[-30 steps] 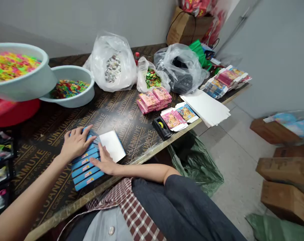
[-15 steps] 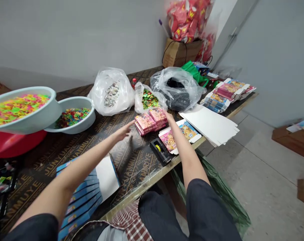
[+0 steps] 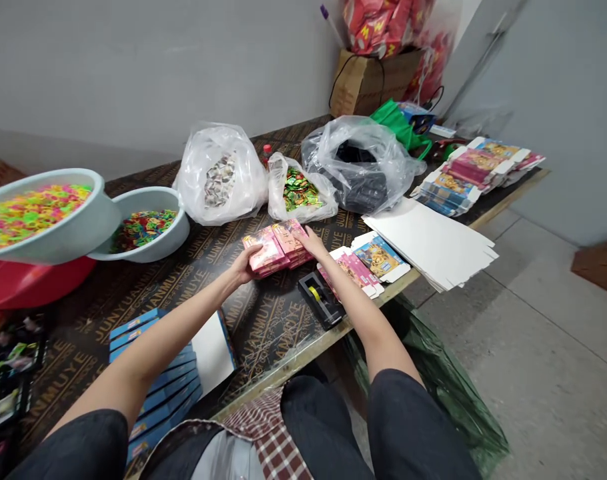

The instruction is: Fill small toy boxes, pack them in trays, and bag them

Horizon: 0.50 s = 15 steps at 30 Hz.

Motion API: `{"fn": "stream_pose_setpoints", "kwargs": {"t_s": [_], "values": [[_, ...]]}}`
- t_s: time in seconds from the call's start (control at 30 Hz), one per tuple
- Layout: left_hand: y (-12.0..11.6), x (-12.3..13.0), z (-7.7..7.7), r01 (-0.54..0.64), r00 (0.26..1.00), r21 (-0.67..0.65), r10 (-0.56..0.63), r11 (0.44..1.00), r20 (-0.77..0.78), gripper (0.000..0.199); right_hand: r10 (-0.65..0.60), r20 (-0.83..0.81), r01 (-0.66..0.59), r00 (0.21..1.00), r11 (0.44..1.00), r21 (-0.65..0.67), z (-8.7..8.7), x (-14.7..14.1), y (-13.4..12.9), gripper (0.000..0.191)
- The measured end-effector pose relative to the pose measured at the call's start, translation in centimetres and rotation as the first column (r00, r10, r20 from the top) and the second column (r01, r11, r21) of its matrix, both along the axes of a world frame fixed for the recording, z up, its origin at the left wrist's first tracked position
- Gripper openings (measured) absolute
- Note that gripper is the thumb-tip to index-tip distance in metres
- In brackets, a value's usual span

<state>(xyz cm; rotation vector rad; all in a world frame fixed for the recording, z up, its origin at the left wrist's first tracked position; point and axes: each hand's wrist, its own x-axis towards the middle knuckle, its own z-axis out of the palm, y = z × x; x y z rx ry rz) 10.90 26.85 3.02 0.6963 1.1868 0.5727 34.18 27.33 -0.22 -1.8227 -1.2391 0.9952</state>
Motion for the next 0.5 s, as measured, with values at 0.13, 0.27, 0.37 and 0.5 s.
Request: {"fn": "stream_pose_setpoints", "kwargs": {"t_s": [0.13,0.27,0.37,0.5], "values": [[-0.6,-2.7,1.6,0.096,0.995,0.050,-0.097,0.994,0.014,0.041,-0.019,0.043,0.020,0.999,1.000,-0.023,0.6,-0.3,-0.1,0.102],[-0.5,-6.6,4.1,0.226,0.964,0.140,-0.200,0.964,-0.174,0.067,-0.134,0.112,0.109,0.985,0.973,0.206,2.5,0.4,-1.6,0.110],[-1.9,-7.4,5.2,0.616,0.739,0.354,-0.362,0.703,-0.568,0.097,-0.180,0.059,0.131,0.982,0.872,0.472,4.1,-1.3,-5.2,0.102],[-5.7,-5.1,4.4,0.951,0.275,0.227,-0.236,0.212,-0.932,0.117,0.160,-0.185,-0.045,0.970,0.860,0.508,3.8,-7.1,-11.0,0.102]]}}
